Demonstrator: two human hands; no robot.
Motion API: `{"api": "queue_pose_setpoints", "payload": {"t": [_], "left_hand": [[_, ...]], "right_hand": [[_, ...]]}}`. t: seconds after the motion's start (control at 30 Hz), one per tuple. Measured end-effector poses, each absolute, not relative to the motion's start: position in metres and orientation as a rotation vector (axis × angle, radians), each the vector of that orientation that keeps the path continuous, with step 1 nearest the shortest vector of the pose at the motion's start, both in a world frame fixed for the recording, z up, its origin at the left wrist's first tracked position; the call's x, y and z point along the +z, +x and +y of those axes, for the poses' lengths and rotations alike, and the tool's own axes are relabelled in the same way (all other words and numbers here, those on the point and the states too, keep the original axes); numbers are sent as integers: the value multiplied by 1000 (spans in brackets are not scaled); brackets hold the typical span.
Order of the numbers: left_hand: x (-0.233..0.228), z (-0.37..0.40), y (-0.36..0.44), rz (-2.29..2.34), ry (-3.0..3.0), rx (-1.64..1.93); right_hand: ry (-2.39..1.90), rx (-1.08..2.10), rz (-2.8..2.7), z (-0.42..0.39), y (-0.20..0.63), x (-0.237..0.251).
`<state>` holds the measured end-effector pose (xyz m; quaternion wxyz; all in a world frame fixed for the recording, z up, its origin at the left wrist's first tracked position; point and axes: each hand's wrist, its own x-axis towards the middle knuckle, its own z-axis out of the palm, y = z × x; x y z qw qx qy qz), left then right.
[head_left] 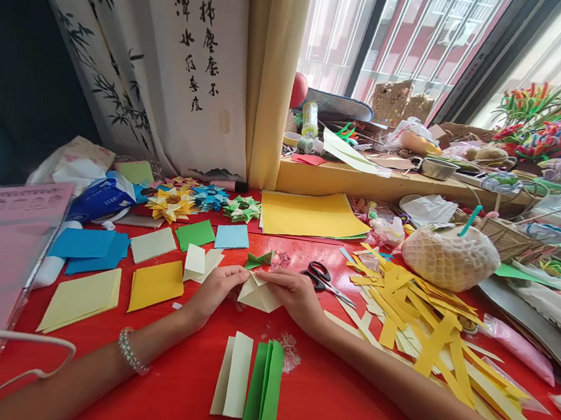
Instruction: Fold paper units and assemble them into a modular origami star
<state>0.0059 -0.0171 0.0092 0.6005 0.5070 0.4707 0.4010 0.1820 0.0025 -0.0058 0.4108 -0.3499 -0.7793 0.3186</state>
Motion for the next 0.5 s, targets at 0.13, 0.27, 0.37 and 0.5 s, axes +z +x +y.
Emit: {"api": "queue_pose_setpoints", "payload": {"t": [0.13, 0.27, 0.37, 0.5], "left_hand": [[9, -17, 7, 1095, 1187, 953], [9, -15, 8, 1108, 1220, 969], [7, -14, 8, 1138, 1290, 967], [5, -13, 6, 1205, 1422, 964]], "right_hand": [[-885, 746, -1979, 1, 182, -7], [-869, 727, -2000, 0, 182, -8], [-853, 726, -2019, 0, 181, -8], [-843, 730, -2023, 0, 181, -6]]}}
